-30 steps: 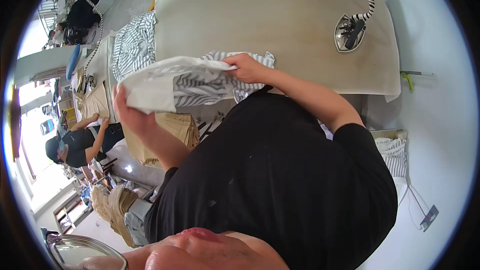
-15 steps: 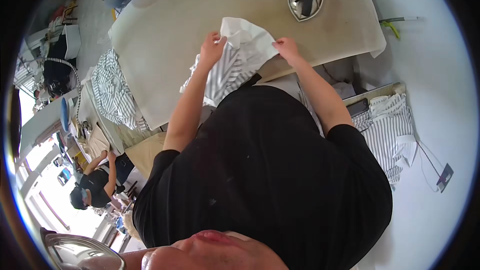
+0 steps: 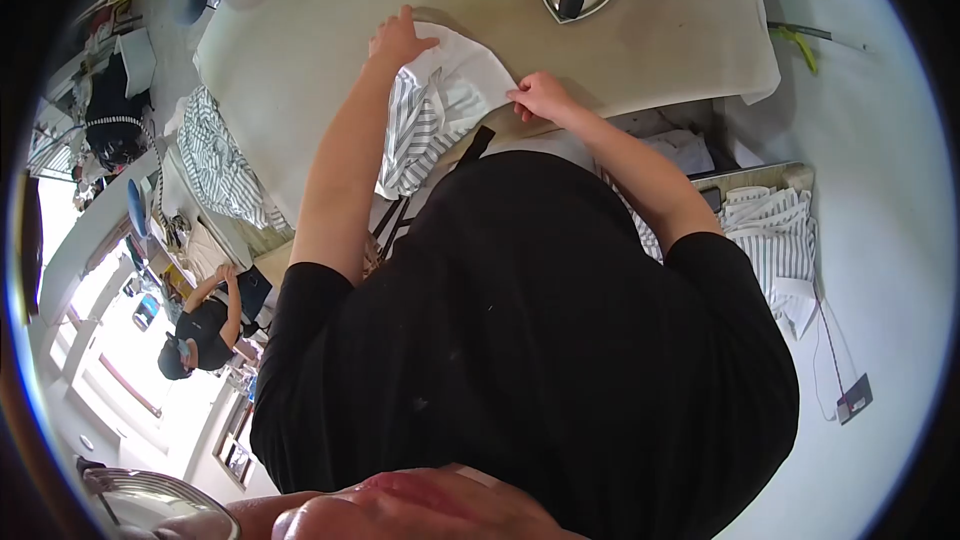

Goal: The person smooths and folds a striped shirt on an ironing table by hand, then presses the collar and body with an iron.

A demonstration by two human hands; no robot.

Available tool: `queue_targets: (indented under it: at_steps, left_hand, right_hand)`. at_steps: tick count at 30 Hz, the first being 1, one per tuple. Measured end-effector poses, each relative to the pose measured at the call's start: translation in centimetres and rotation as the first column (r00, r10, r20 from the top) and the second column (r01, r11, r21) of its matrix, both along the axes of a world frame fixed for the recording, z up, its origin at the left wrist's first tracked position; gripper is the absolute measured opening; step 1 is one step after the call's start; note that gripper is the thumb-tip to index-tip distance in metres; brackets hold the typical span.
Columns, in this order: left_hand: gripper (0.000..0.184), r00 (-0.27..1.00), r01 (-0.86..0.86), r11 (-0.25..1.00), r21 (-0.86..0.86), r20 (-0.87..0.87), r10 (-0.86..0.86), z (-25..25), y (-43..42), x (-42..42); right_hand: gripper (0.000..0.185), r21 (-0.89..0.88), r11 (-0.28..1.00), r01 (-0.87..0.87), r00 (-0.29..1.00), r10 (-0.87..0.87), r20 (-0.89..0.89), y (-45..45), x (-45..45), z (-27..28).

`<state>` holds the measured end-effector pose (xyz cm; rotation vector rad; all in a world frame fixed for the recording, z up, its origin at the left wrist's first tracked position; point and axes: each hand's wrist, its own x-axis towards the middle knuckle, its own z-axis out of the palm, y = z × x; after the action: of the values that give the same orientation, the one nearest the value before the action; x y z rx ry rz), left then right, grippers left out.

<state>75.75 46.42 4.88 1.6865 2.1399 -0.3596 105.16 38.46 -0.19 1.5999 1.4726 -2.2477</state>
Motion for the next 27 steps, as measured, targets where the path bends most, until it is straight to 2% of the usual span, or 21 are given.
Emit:
queue_targets:
  at_steps: [2, 7, 9, 10, 12, 13, 15, 16, 18, 20, 22, 23, 26, 27]
  left_hand:
    - [0.045, 0.989, -0.053, 0.984, -0.172, 0.130, 0.076, -1.0, 0.1, -1.7]
    - [0.034, 0.959, 0.104, 0.991, -0.082, 0.273, -0.078, -0.1, 1.5, -3.1]
    - [0.027, 0.948, 0.234, 0.970, 0.066, 0.208, -0.242, 1.0, 3.1, -2.5]
    - [0.027, 0.949, 0.220, 0.973, 0.062, 0.216, -0.229, 0.7, 3.5, -2.3]
    - [0.022, 0.918, 0.368, 0.912, 0.182, 0.086, -0.388, -0.4, 4.6, -1.4]
    - [0.022, 0.921, 0.359, 0.916, 0.179, 0.092, -0.379, -0.9, 4.7, -1.0]
    - [0.019, 0.900, 0.436, 0.833, 0.340, -0.147, -0.411, -1.6, 4.2, 0.3]
    - [0.019, 0.902, 0.430, 0.837, 0.339, -0.142, -0.407, -1.8, 3.4, 1.2]
    - [0.024, 0.833, 0.516, 0.571, 0.638, -0.219, -0.508, -0.9, 1.1, 3.6]
    - [0.032, 0.744, 0.542, 0.518, 0.662, -0.092, -0.662, -1.2, -2.8, 5.5]
    - [0.049, 0.690, 0.566, 0.580, 0.586, 0.048, -0.723, -2.5, -7.2, 6.8]
    - [0.049, 0.692, 0.561, 0.578, 0.592, 0.048, -0.720, -2.8, -8.8, 7.1]
    - [0.066, 0.761, 0.529, 0.749, 0.399, 0.166, -0.627, -3.5, -13.3, 8.1]
    - [0.066, 0.763, 0.521, 0.758, 0.392, 0.185, -0.619, -3.6, -14.1, 8.5]
  right_hand:
    - [0.031, 0.011, 1.000, 0.014, 1.000, -0.014, -0.008, 0.4, -0.1, -0.2]
    - [0.032, 0.025, 0.994, 0.111, 0.994, -0.110, -0.003, -0.3, -0.4, 0.2]
    - [0.033, 0.093, 0.986, 0.135, 0.991, -0.137, 0.009, 0.0, -0.6, 0.3]
    - [0.033, 0.088, 0.989, 0.122, 0.992, -0.124, 0.017, 0.2, -0.5, 0.8]
    - [0.033, 0.088, 0.988, 0.127, 0.987, -0.135, 0.083, 0.9, -0.5, 1.5]
    - [0.033, 0.089, 0.987, 0.133, 0.983, -0.142, 0.115, 1.0, -0.7, 1.8]
    - [0.033, 0.043, 0.986, 0.160, 0.983, -0.163, 0.079, 0.4, -0.4, 1.2]
    - [0.033, 0.008, 0.981, 0.194, 0.980, -0.194, 0.038, 0.5, -0.1, 0.9]
    - [0.033, -0.023, 0.974, 0.226, 0.974, -0.226, 0.002, 0.6, 0.2, 0.3]
    - [0.033, -0.035, 0.972, 0.231, 0.972, -0.232, -0.036, 0.4, 0.7, -0.1]
    - [0.032, -0.032, 0.972, 0.232, 0.971, -0.233, -0.051, 0.7, 1.1, 0.1]
    - [0.031, 0.005, 0.982, 0.188, 0.982, -0.188, -0.023, 1.1, 1.1, 0.2]
    - [0.029, 0.054, 0.995, 0.084, 0.995, -0.087, 0.050, 1.1, 0.8, -0.2]
    - [0.027, 0.147, 0.989, -0.006, 0.994, -0.010, 0.107, 1.0, 0.7, -0.3]
